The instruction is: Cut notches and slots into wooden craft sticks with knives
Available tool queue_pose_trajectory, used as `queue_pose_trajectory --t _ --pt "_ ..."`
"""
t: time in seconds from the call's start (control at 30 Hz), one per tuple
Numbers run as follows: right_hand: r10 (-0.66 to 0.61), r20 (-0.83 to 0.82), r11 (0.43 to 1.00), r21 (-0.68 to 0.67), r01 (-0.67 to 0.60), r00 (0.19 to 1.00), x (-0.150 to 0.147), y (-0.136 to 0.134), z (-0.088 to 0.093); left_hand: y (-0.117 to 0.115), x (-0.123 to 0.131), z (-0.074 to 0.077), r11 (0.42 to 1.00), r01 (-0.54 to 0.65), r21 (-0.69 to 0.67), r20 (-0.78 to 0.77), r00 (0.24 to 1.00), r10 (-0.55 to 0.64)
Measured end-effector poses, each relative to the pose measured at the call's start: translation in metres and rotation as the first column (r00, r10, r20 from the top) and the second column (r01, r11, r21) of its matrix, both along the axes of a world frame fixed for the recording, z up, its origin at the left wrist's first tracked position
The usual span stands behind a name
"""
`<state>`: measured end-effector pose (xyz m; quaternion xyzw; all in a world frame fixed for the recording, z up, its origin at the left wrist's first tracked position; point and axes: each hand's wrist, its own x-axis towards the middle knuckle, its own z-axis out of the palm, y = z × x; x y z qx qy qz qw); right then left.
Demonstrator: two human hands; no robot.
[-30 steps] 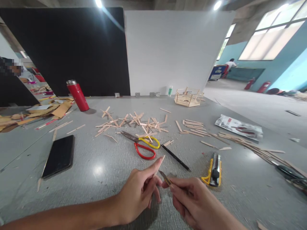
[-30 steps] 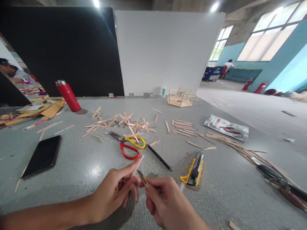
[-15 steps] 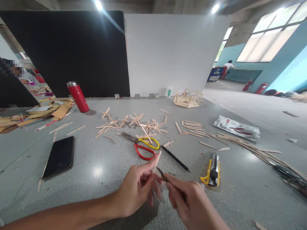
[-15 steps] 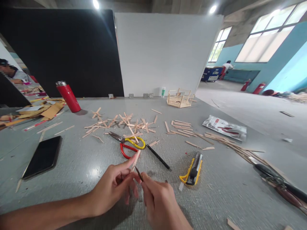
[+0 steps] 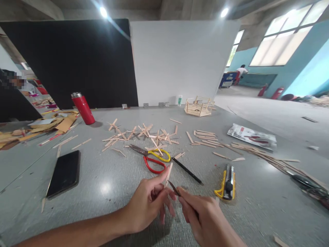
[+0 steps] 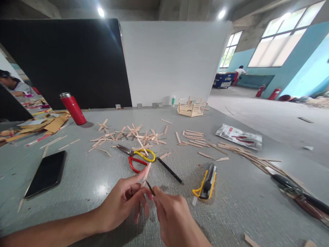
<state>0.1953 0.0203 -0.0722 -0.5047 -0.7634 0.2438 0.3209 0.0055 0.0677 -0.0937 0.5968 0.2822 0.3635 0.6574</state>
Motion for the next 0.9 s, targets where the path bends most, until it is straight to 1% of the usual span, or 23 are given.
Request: queue_pose_trajectory --t 0.03,0.1,0.13,0.2,0.23,0.27,0.3,0.33,0.37,0.4,0.43,0.47,0.53,0.57,0.6,0.63,0.67,0.73,0.77,0.8,0.83,0.87,0.9 --pt "0.009 0.004 0.994 0.110 -0.009 1.000 -0.003 -0.001 -0.009 -0.001 0.000 0.001 1.000 -0.008 0.001 0.016 1.000 0.008" --pt "0.042 0.027 0.975 0.218 -0.047 0.999 -0.005 -0.002 -0.021 -0.001 0.000 0.002 1.000 -0.018 0.000 0.039 0.999 0.018" --pt "0.045 0.028 0.969 0.243 -0.051 0.999 -0.005 -0.002 -0.024 -0.001 0.000 0.002 1.000 -0.021 -0.003 0.047 0.999 0.021" --pt "0.033 0.005 0.976 0.215 -0.034 0.999 -0.006 0.000 -0.022 -0.001 0.000 0.002 1.000 -0.019 -0.011 0.063 0.998 0.020" --pt "0.011 -0.020 0.988 0.157 -0.008 1.000 -0.007 0.001 -0.018 0.000 0.000 0.002 1.000 -0.018 -0.010 0.070 0.997 0.019" --pt "-0.008 -0.049 0.998 0.067 0.011 0.999 -0.006 0.002 -0.011 0.001 0.000 0.001 1.000 -0.019 -0.003 0.074 0.997 0.019" --pt "-0.041 -0.068 0.998 -0.057 0.037 0.997 -0.005 0.003 -0.003 0.001 0.000 0.000 1.000 -0.017 0.008 0.073 0.997 0.016" --pt "-0.053 -0.094 0.979 -0.200 0.033 0.994 -0.001 0.004 0.006 0.002 0.000 -0.001 1.000 -0.008 0.020 0.065 0.998 0.007" --pt "-0.054 -0.133 0.927 -0.374 0.000 0.990 0.004 0.005 0.015 0.002 0.000 -0.002 0.999 0.009 0.032 0.048 0.999 -0.010" --pt "-0.064 -0.178 0.851 -0.524 -0.040 0.982 0.010 0.007 0.025 0.002 -0.001 -0.003 0.999 0.034 0.040 0.023 0.999 -0.034" --pt "-0.108 -0.209 0.787 -0.615 -0.045 0.972 0.018 0.009 0.035 0.002 -0.001 -0.004 0.997 0.067 0.047 -0.007 0.998 -0.067" --pt "-0.091 -0.218 0.717 -0.691 -0.088 0.972 0.026 0.011 0.043 0.002 -0.001 -0.005 0.993 0.106 0.054 -0.035 0.994 -0.104" --pt "-0.104 -0.210 0.632 -0.769 -0.099 0.972 0.039 0.015 0.056 0.001 -0.002 -0.007 0.981 0.175 0.083 -0.074 0.983 -0.169" --pt "-0.106 -0.207 0.608 -0.787 -0.101 0.973 0.042 0.016 0.059 0.002 -0.002 -0.008 0.976 0.195 0.097 -0.084 0.979 -0.187" --pt "-0.121 -0.203 0.612 -0.786 -0.089 0.972 0.043 0.016 0.060 0.002 -0.002 -0.008 0.974 0.202 0.102 -0.087 0.977 -0.194" --pt "-0.130 -0.199 0.638 -0.767 -0.071 0.971 0.040 0.015 0.058 0.002 -0.002 -0.008 0.976 0.195 0.098 -0.085 0.979 -0.187" --pt "-0.131 -0.190 0.686 -0.726 -0.050 0.973 0.036 0.014 0.054 0.002 -0.002 -0.008 0.981 0.176 0.087 -0.077 0.983 -0.169" --pt "-0.059 -0.124 0.822 -0.569 -0.022 0.991 0.022 0.009 0.037 0.002 -0.001 -0.006 0.991 0.118 0.059 -0.047 0.992 -0.115" --pt "-0.019 -0.053 0.909 -0.417 -0.005 0.998 0.016 0.006 0.027 0.002 0.000 -0.006 0.995 0.091 0.049 -0.030 0.996 -0.089" --pt "0.005 0.030 0.977 -0.215 0.002 1.000 0.011 0.003 0.015 0.002 0.000 -0.005 0.997 0.069 0.040 -0.016 0.998 -0.068" --pt "0.009 0.100 1.000 -0.029 -0.006 0.995 0.008 0.001 0.003 0.002 0.000 -0.004 0.998 0.050 0.029 -0.005 0.999 -0.050" --pt "0.001 0.148 0.994 0.112 -0.018 0.989 0.007 -0.001 -0.009 0.002 0.000 -0.004 0.999 0.035 0.018 0.003 0.999 -0.035" --pt "0.004 0.186 0.982 0.186 -0.039 0.983 0.007 -0.002 -0.019 0.002 0.000 -0.003 1.000 0.024 0.011 0.007 1.000 -0.024"
